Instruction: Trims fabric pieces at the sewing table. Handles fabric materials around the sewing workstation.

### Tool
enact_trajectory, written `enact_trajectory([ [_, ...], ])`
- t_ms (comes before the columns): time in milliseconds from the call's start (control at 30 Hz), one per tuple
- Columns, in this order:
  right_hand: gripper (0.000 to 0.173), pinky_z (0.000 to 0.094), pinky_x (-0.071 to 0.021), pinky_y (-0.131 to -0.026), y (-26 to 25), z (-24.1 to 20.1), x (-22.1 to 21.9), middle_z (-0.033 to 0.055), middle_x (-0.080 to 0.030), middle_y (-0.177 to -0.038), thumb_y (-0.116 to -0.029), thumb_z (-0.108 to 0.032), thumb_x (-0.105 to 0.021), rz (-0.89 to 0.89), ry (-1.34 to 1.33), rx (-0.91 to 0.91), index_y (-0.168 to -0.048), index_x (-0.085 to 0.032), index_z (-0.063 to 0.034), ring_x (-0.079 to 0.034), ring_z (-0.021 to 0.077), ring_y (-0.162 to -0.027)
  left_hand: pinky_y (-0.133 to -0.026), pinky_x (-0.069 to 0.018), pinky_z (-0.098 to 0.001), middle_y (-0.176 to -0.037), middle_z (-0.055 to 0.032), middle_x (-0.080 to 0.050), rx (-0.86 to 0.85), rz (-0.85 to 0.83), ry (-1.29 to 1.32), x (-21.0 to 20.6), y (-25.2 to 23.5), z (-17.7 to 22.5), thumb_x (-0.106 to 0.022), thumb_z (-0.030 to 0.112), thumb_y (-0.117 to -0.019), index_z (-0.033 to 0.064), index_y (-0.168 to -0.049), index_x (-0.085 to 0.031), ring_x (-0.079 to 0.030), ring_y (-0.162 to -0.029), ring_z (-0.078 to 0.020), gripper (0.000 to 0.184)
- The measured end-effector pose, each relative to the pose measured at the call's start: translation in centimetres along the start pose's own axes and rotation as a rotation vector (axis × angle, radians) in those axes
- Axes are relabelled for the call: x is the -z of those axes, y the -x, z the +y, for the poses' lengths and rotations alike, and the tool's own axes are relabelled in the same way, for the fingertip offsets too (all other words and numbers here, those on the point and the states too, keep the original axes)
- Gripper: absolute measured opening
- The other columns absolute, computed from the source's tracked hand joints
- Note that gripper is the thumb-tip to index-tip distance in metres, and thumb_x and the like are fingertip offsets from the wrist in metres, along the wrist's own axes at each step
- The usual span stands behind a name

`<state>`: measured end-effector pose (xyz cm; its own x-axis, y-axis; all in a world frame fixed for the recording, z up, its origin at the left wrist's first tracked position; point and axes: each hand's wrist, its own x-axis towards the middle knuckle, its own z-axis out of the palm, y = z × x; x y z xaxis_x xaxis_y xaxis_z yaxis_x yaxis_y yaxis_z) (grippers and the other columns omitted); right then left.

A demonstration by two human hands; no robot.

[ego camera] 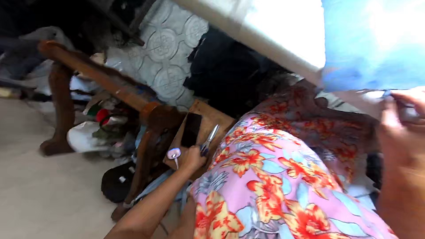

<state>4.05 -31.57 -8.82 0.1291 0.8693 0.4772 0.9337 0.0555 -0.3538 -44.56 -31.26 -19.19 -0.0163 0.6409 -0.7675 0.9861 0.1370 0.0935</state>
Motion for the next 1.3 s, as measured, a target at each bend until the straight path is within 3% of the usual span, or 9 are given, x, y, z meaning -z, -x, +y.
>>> enact_trajectory([
  [67, 0.027, 0.0551, -0.0503, -0.099, -0.5, -2.0, 0.3, 0.0305, -0.067, -0.115, -0.1035, -0.014, -0.056, 0.066, 0.048, -0.01, -0.112, -0.07, 0.0068, -0.065, 0.0455, -0.111, -0.101, -0.0465, -0.0654, -0.124, -0.0287, -0.066, -0.085, 0.029, 0.041, 1.4, 0.3, 0.3, -0.066, 0.039, -0.0947, -0.0039, -0.119, -0.069, -0.062, -0.119, -0.0459, 0.049],
  [167, 0.021, 0.0516, -0.0507, -0.097, -0.5, -2.4, -0.8, 0.0248, -0.07, -0.108, -0.0996, -0.01, -0.06, 0.197, 0.063, 0.025, -0.105, -0.074, 0.0039, -0.066, 0.0399, -0.108, -0.091, -0.0501, -0.0624, -0.103, -0.0287, -0.069, -0.332, 0.132, 0.106, 4.7, 0.5, 2.2, -0.071, 0.015, -0.09, -0.0087, -0.107, -0.07, -0.067, -0.1, -0.0444, 0.029],
  [233, 0.016, 0.0521, -0.048, -0.096, -0.1, -1.6, -2.1, 0.0201, -0.071, -0.103, -0.0968, -0.01, -0.065, 0.336, 0.075, 0.073, -0.102, -0.077, -0.0011, -0.065, 0.0366, -0.106, -0.075, -0.0528, -0.0519, -0.087, -0.019, -0.068, -0.572, 0.141, 0.149, 8.2, 0.9, 4.9, -0.073, 0.014, -0.0866, -0.0055, -0.098, -0.07, -0.065, -0.079, -0.0308, 0.023],
  [300, 0.014, 0.0502, -0.044, -0.096, 0.3, -1.0, -3.0, 0.0167, -0.07, -0.1, -0.0953, -0.012, -0.068, 0.433, 0.11, 0.109, -0.102, -0.078, -0.0054, -0.062, 0.0335, -0.103, -0.065, -0.0514, -0.035, -0.079, -0.0059, -0.065, -0.816, 0.107, 0.125, 11.6, 1.7, 8.7, -0.07, 0.027, -0.0853, 0.0025, -0.093, -0.07, -0.06, -0.07, -0.0138, 0.026],
  [433, 0.015, 0.0429, -0.0399, -0.094, 0.3, -1.0, -3.6, 0.0112, -0.065, -0.093, -0.095, -0.014, -0.066, 0.54, 0.145, 0.124, -0.102, -0.078, -0.0088, -0.058, 0.0273, -0.097, -0.071, -0.0544, -0.0303, -0.092, -0.003, -0.069, -1.058, -0.226, -0.106, 18.1, 4.3, 17.2, -0.066, 0.028, -0.0914, 0.0066, -0.109, -0.069, -0.064, -0.078, -0.0094, 0.028],
  [567, 0.016, 0.0404, -0.0381, -0.095, 0.1, -0.7, -4.2, 0.0079, -0.064, -0.089, -0.0953, -0.017, -0.064, 0.611, 0.151, 0.144, -0.1, -0.078, -0.0101, -0.057, 0.0243, -0.095, -0.063, -0.0501, -0.0276, -0.085, -0.0003, -0.068, -1.045, -0.435, -0.313, 22.0, 3.9, 23.8, -0.068, 0.022, -0.0933, 0.0064, -0.106, -0.07, -0.059, -0.069, -0.006, 0.021],
  [767, 0.017, 0.0371, -0.0349, -0.099, 0.1, -0.5, -4.7, 0.0052, -0.061, -0.089, -0.0969, -0.019, -0.061, 0.652, 0.192, 0.161, -0.1, -0.076, -0.0119, -0.054, 0.0209, -0.096, -0.056, -0.0445, -0.0202, -0.074, 0.0057, -0.064, -1.031, -0.471, -0.396, 24.2, 2.1, 28.7, -0.07, 0.025, -0.0919, 0.0091, -0.101, -0.072, -0.054, -0.06, 0.0, 0.019],
  [1100, 0.012, 0.0338, -0.0337, -0.099, 0.4, -0.3, -5.3, 0.0028, -0.06, -0.09, -0.0977, -0.017, -0.063, 0.682, 0.175, 0.175, -0.1, -0.073, -0.0122, -0.054, 0.0168, -0.095, -0.055, -0.0432, -0.0187, -0.073, 0.0077, -0.063, -1.065, -0.531, -0.44, 24.2, 1.7, 33.0, -0.07, 0.024, -0.0916, 0.0102, -0.098, -0.072, -0.054, -0.06, 0.0017, 0.016],
  [1300, 0.01, 0.0337, -0.034, -0.102, 0.5, -0.4, -5.4, 0.0023, -0.062, -0.09, -0.0974, -0.017, -0.064, 0.68, 0.181, 0.157, -0.099, -0.073, -0.0127, -0.055, 0.0165, -0.095, -0.056, -0.0521, -0.0169, -0.068, 0.0075, -0.069, -0.99, -0.587, -0.294, 23.6, 1.9, 32.6, -0.068, 0.018, -0.0916, 0.0113, -0.084, -0.071, -0.064, -0.059, 0.0012, 0.011],
])
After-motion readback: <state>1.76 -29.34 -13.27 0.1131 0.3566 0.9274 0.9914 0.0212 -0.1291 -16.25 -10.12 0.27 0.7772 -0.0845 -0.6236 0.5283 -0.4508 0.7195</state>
